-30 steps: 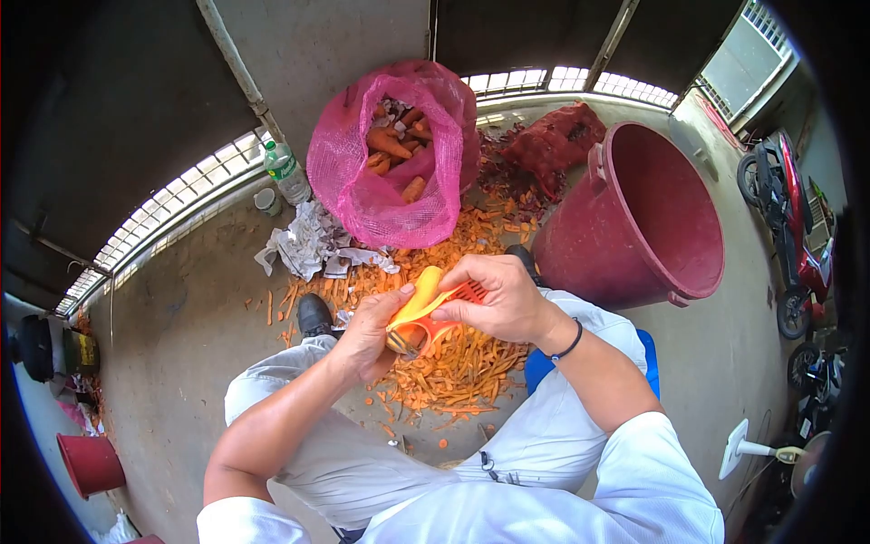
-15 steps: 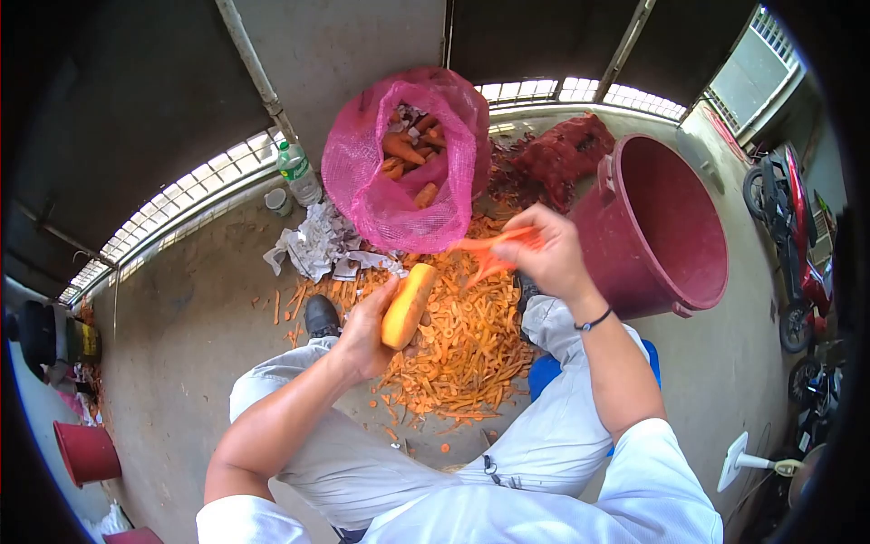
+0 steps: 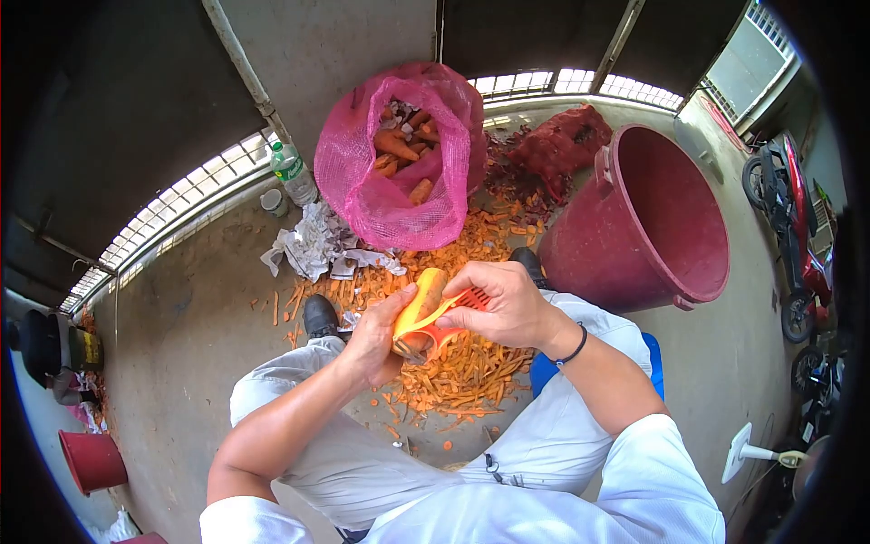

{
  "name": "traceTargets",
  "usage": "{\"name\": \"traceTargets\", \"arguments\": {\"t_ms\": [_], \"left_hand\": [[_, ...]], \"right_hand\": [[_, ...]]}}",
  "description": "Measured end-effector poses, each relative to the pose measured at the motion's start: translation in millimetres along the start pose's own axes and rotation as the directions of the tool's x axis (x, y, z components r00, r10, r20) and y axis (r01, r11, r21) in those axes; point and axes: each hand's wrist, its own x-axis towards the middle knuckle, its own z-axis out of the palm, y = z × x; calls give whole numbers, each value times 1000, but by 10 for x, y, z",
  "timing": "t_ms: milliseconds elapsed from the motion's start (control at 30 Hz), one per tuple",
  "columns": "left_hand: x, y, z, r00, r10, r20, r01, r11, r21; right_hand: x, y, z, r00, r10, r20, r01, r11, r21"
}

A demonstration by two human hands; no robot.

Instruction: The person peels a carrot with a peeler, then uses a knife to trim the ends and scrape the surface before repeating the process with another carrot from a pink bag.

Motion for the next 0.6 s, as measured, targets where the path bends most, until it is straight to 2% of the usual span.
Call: {"name": "traceTargets", "arguments": {"t_ms": [67,133,200,233,267,300,333,400,433,500,533,600], "left_hand": [[-30,6,44,998,59,-11,-58,998,39],[-4,-40,-85,999,53,10,-54,994,99],[-34,-64,-165,998,48,36,-54,985,161],[-63,-73,-178,997,28,70,-43,974,224],[-81,-76,-172,995,4,102,-34,958,286],[-149,-45,-42,1000,-21,21,14,952,305],[-130,-41,-58,999,-24,22,16,952,307],[-71,-59,-131,998,-34,-58,44,982,182],[-37,-58,-166,998,-22,-65,33,985,170],[22,-33,-222,997,-50,-53,55,995,82],[29,-34,-220,997,-46,-59,50,995,80],[60,-47,-198,997,-43,-66,47,997,64]], "right_hand": [[7,37,-18,999,28,-27,-27,999,45],[26,104,-77,997,56,-48,-51,994,92],[63,228,-309,943,236,-233,-212,970,122],[81,320,-475,935,206,-290,-249,961,-122],[83,439,-641,927,165,-336,-287,890,-356],[58,616,-733,886,238,-398,-358,897,-260],[61,681,-768,858,219,-465,-343,918,-199],[63,685,-771,828,265,-494,-311,950,-13],[87,641,-714,839,261,-479,-304,952,-15],[46,481,-505,910,264,-318,-180,946,271],[36,381,-404,956,166,-241,-135,981,139],[-1,129,-166,978,203,-50,-194,969,152]]}}
